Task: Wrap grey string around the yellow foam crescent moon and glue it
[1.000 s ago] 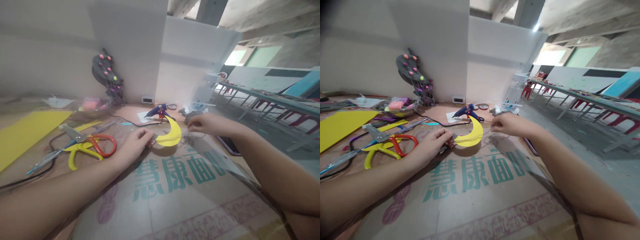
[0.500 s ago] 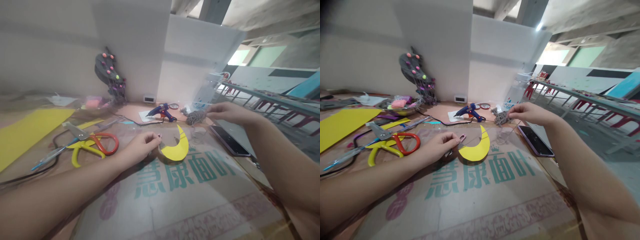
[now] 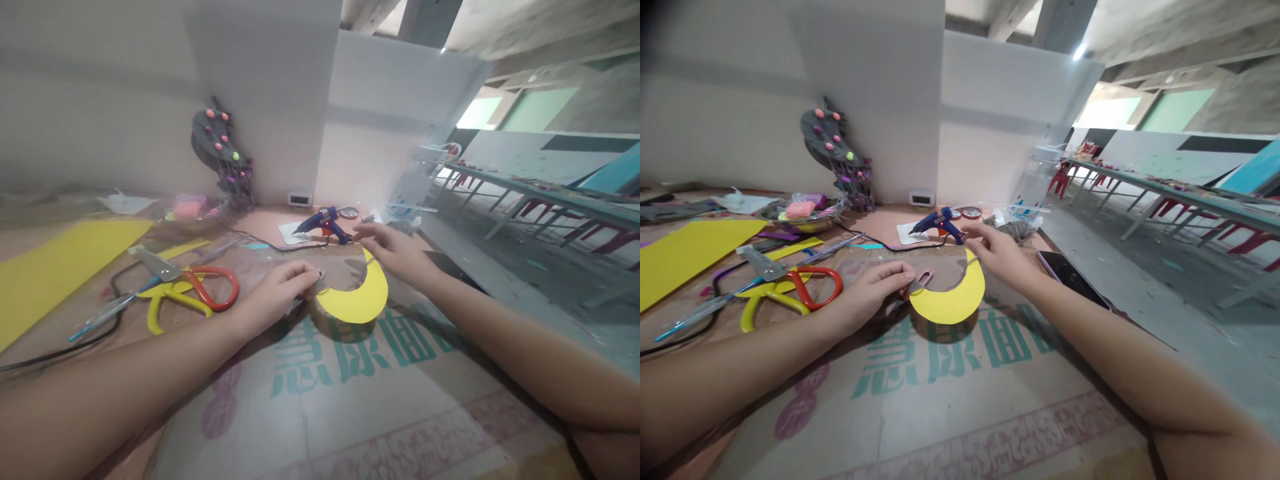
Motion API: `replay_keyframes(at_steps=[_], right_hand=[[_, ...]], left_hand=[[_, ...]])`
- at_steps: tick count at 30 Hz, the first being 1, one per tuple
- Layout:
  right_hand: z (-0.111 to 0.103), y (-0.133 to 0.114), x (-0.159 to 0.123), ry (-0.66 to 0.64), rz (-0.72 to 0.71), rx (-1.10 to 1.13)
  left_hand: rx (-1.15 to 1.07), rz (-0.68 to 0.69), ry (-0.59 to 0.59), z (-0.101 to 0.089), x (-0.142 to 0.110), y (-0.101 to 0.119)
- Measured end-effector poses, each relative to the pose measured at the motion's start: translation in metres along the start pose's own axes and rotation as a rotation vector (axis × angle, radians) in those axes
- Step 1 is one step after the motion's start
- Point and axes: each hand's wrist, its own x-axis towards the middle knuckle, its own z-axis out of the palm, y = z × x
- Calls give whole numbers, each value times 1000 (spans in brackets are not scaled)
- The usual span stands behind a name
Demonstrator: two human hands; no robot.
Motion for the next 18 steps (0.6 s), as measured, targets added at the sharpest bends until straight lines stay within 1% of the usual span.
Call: replay_keyframes(at_steps=[2, 3, 5, 6, 7, 9, 11, 12, 13, 14, 15, 16, 18], right_hand=[[3, -8, -3, -57, 61, 141], [1, -10, -3, -86, 101, 214], [-10, -10, -1, -159, 162, 340], [-18, -8, 1, -217, 176, 382], [-26, -5, 2, -289, 192, 396], [-41, 0, 4, -498, 229, 368], [-52, 5, 5, -686, 231, 342], [-54, 7, 5, -753, 232, 324], [-56, 7, 6, -785, 227, 303], [-56, 7, 6, -782, 222, 282], [-55, 6, 6, -745, 212, 263], [-54, 5, 7, -673, 198, 252], [-49, 2, 7, -488, 173, 267]], left_hand=[[-36, -12, 18, 1, 0, 1], [-41, -12, 31, 1, 0, 1], [-38, -10, 63, 2, 0, 3], [-34, -16, 76, 2, -1, 4], [-27, -25, 84, 3, -1, 5], [-15, -30, 94, 4, -2, 8], [-5, -12, 102, 4, -2, 9], [4, -6, 102, 4, -2, 9], [12, -6, 96, 4, -2, 8], [18, -13, 81, 3, -1, 6], [27, -23, 56, 3, -1, 4], [41, -30, 25, 2, 0, 2], [76, -23, -36, 0, 2, -3]])
